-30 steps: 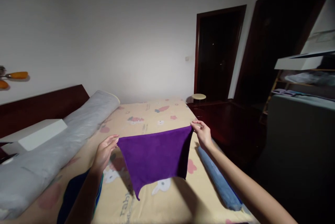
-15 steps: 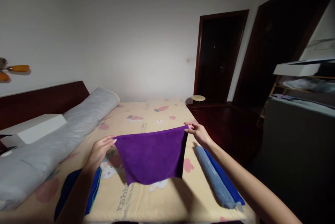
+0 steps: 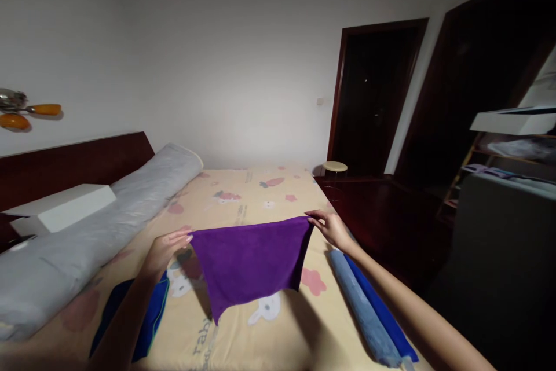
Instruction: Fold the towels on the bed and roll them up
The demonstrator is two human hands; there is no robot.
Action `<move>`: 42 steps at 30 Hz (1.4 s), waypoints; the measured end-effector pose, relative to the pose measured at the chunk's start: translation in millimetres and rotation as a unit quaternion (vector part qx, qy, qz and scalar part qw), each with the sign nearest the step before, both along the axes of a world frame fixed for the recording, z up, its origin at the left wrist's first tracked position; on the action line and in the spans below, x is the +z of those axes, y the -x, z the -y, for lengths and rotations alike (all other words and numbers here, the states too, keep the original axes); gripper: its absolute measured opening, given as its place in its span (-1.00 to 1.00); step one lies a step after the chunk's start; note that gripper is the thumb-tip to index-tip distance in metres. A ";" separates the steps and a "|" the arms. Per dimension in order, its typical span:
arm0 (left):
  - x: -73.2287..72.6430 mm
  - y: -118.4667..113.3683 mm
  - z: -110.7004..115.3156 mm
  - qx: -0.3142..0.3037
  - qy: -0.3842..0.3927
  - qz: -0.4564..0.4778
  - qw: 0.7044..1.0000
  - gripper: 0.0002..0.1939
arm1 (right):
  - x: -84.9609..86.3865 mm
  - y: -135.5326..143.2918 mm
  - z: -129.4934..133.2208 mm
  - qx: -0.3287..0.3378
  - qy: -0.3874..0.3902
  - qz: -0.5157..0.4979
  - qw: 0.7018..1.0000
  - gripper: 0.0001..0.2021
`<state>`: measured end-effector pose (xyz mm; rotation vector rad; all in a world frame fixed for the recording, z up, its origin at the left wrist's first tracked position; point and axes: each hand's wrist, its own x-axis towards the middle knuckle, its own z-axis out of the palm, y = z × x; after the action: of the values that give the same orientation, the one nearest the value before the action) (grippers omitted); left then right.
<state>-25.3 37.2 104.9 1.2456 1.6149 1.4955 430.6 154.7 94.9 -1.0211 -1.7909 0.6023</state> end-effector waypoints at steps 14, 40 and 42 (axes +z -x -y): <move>3.6 6.5 -1.4 -0.056 -0.019 -0.155 0.986 -0.81 | -5.2 -17.3 -16.3 0.011 -0.083 0.178 0.981 -0.48; -29.8 -2.6 -22.0 0.009 -0.085 -0.224 0.971 -0.58 | 0.8 -20.4 -17.8 0.069 -0.095 0.261 0.958 -0.51; -30.0 -4.6 -23.5 0.019 -0.093 -0.223 0.970 -0.59 | 2.8 -22.0 -15.6 0.064 -0.090 0.258 0.960 -0.50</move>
<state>-20.7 60.7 74.9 1.7649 1.8141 1.4909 452.6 170.3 97.7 -1.0002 -2.3355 0.2475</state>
